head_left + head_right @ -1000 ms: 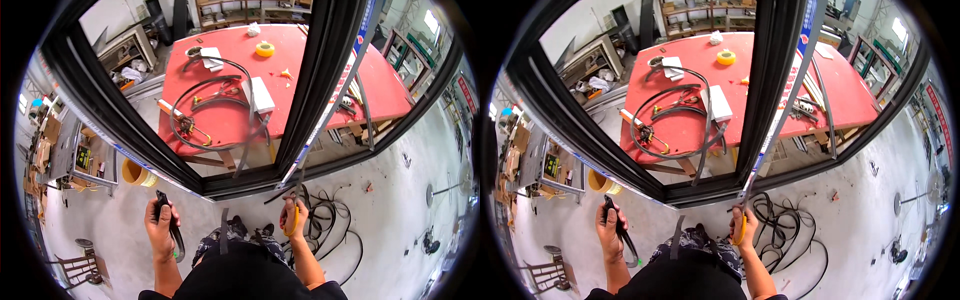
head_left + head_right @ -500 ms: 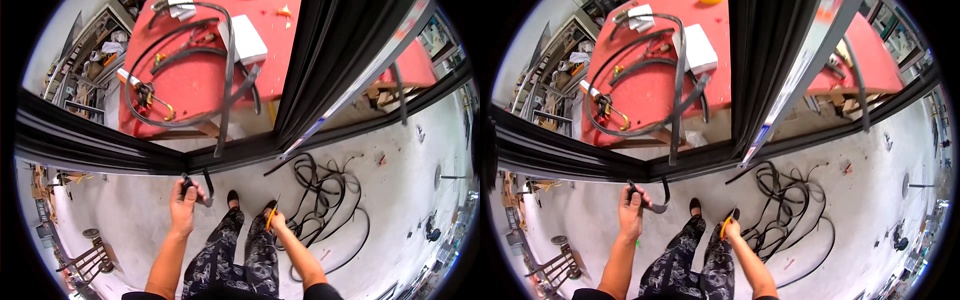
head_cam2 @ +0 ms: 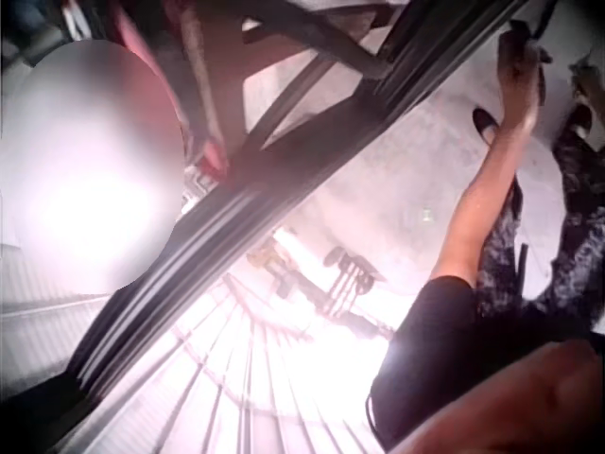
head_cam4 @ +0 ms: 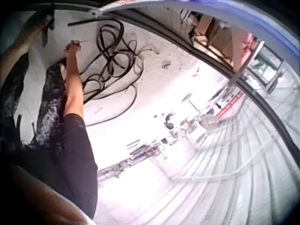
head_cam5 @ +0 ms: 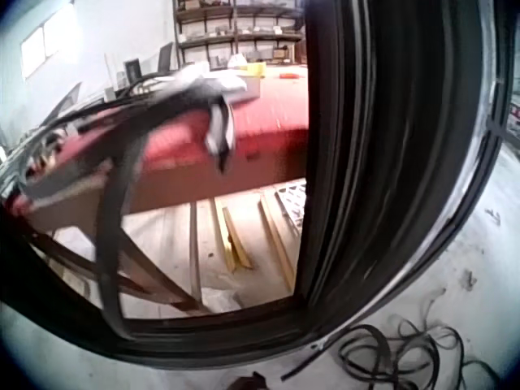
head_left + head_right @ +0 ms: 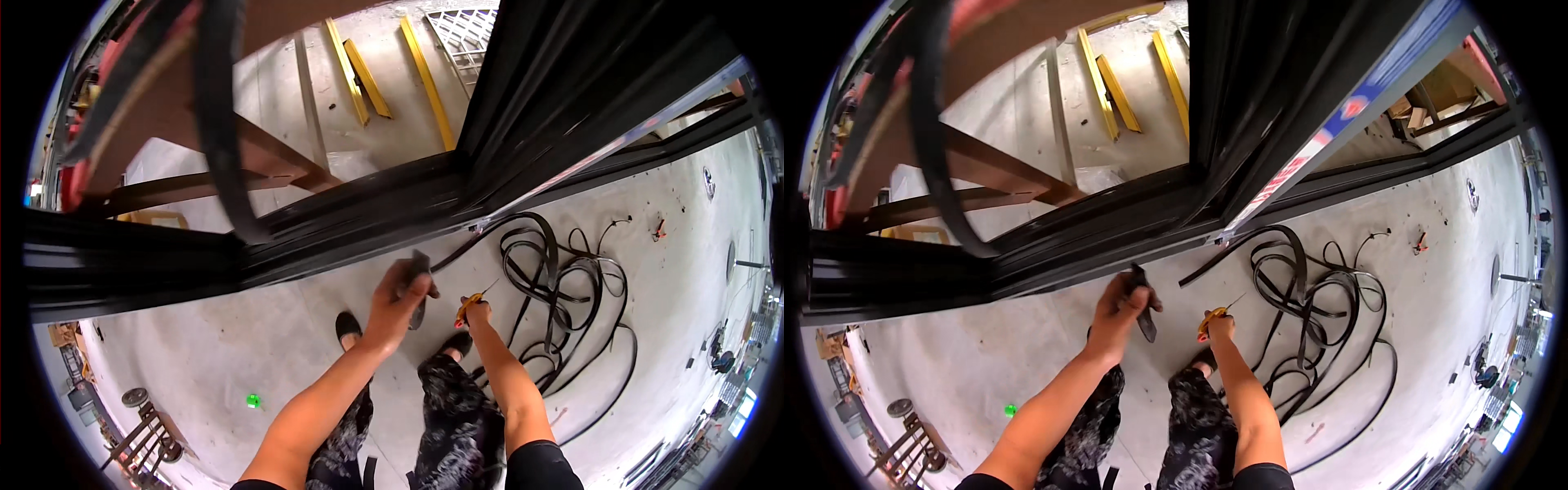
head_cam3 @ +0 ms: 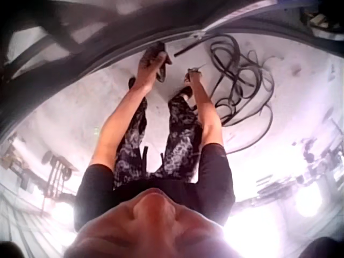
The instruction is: The person cuts a rubber seal with shears and presses the seal into the grooves of a metal window frame by hand.
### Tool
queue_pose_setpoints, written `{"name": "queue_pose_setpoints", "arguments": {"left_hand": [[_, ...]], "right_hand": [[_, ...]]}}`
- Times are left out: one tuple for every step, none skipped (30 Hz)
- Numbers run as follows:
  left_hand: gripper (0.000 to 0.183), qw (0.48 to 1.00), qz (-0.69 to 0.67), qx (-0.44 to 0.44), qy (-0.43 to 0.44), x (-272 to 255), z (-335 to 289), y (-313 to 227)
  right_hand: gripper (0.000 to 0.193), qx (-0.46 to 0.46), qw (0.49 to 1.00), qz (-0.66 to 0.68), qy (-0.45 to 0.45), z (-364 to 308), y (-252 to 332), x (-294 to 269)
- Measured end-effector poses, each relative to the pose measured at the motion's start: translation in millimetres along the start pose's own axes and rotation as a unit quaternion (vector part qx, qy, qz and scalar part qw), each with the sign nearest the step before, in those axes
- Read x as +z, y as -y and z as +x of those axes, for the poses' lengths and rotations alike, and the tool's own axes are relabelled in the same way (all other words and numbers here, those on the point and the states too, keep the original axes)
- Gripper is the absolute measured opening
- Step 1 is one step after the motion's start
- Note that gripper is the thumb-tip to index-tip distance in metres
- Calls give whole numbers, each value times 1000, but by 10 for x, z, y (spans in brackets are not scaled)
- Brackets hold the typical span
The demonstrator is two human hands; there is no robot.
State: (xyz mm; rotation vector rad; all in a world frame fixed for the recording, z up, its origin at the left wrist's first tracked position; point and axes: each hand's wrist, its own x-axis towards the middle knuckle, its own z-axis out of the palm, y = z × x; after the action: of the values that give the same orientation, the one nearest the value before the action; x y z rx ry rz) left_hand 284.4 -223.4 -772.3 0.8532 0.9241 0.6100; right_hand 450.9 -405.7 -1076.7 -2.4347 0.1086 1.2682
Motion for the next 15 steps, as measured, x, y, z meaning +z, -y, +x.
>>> {"name": "queue_pose_setpoints", "arguments": {"left_hand": [[37,999,9,-28,33,-35,124,218],[36,997,11,-29,71,-51,261,428],[34,993,13,-30,110,-76,408,624],[33,983,98,-30,155,-171,576,844],[31,971,148,-42,184,-205,728,1052],[29,967,121,-59,214,-152,837,1231],[27,961,97,-64,249,-99,925,1328],[27,947,154,-52,278,-82,1015,1401],[27,928,212,-39,303,-61,1103,1472],[28,920,236,-26,313,-25,1194,1507],[29,910,261,-14,323,23,1272,1534],[29,905,274,64,320,-47,1386,1671],[29,898,284,91,323,6,1401,1449],[30,778,491,154,361,59,1388,1186],[32,611,672,205,365,107,1273,853]], "right_hand": [[49,-5,1000,7,0,167,17,157],[53,-27,999,-4,-23,321,33,308],[57,-48,998,-14,-47,468,51,448],[55,-105,985,-96,-97,470,113,565],[55,-137,975,-136,-106,535,186,643],[54,-152,970,-162,-97,659,240,679],[53,-170,964,-183,-94,780,367,683],[52,-184,958,-210,-70,908,476,688],[51,-192,953,-231,-40,1038,579,657],[51,-200,946,-255,-5,1180,683,624],[50,-197,940,-276,41,1333,798,518],[49,-190,932,-292,103,1438,962,434],[49,-170,924,-297,171,1540,1095,291],[48,-131,920,-285,233,1616,1213,66],[48,-100,915,-275,278,1630,1331,-108]]}}
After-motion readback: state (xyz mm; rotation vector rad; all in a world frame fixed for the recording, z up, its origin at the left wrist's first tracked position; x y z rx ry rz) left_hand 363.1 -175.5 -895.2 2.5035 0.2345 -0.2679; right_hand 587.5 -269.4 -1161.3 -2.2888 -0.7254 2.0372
